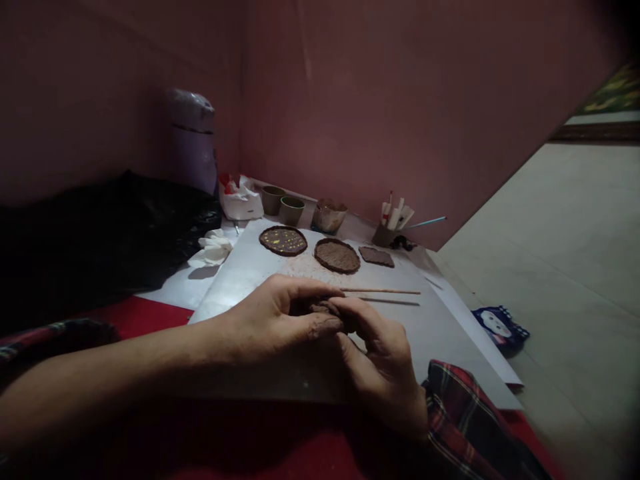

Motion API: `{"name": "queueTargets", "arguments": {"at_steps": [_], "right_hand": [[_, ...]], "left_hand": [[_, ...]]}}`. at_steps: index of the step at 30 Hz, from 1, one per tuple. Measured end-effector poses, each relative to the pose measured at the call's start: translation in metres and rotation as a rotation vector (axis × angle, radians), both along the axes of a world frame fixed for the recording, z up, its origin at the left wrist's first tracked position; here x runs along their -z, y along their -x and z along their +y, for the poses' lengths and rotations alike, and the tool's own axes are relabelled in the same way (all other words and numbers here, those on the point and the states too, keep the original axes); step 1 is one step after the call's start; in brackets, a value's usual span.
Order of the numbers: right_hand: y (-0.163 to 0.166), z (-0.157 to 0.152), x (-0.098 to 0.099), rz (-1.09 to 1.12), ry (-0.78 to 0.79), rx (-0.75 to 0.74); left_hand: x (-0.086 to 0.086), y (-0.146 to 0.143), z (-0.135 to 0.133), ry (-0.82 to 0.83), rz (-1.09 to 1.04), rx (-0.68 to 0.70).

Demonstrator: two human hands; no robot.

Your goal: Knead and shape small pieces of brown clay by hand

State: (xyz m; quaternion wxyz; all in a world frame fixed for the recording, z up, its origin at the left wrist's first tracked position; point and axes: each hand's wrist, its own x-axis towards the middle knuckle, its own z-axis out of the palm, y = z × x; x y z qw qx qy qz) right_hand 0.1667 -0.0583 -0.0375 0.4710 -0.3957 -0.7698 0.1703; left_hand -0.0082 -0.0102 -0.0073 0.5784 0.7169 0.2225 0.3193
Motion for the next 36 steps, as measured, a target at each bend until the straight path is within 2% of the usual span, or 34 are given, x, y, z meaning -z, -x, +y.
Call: {"name": "queueTargets", "arguments": {"at_steps": [14, 19, 23, 26, 30, 36], "right_hand": [[0.0011, -0.0011, 0.0037, -0.071, -0.111, 0.065], [0.0017, 0.0002, 0.0029, -0.060, -0.104, 0.085], [0.0036, -0.0013, 0.0014, 0.011, -0.029, 0.120], [0.0048, -0.0036, 0.0010, 0.046, -0.024, 0.175], [0.0042, -0.0036, 0.0018, 0.034, -0.091, 0.208], [0.0013, 0.0009, 0.0024, -0.002, -0.136, 0.218]], "left_hand": [[0.0016, 0.0007, -0.0014, -0.156, 0.015, -0.029], [0.0026, -0.0020, 0.0007, -0.215, 0.067, -0.076], [0.0021, -0.0043, 0.0009, -0.123, 0.026, -0.145], [0.0005, -0.0042, 0.0003, 0.009, -0.010, -0.136], [0.0016, -0.0033, 0.0025, 0.168, -0.053, -0.001], [0.0059, -0.0027, 0.0082, 0.218, -0.107, 0.132]]}}
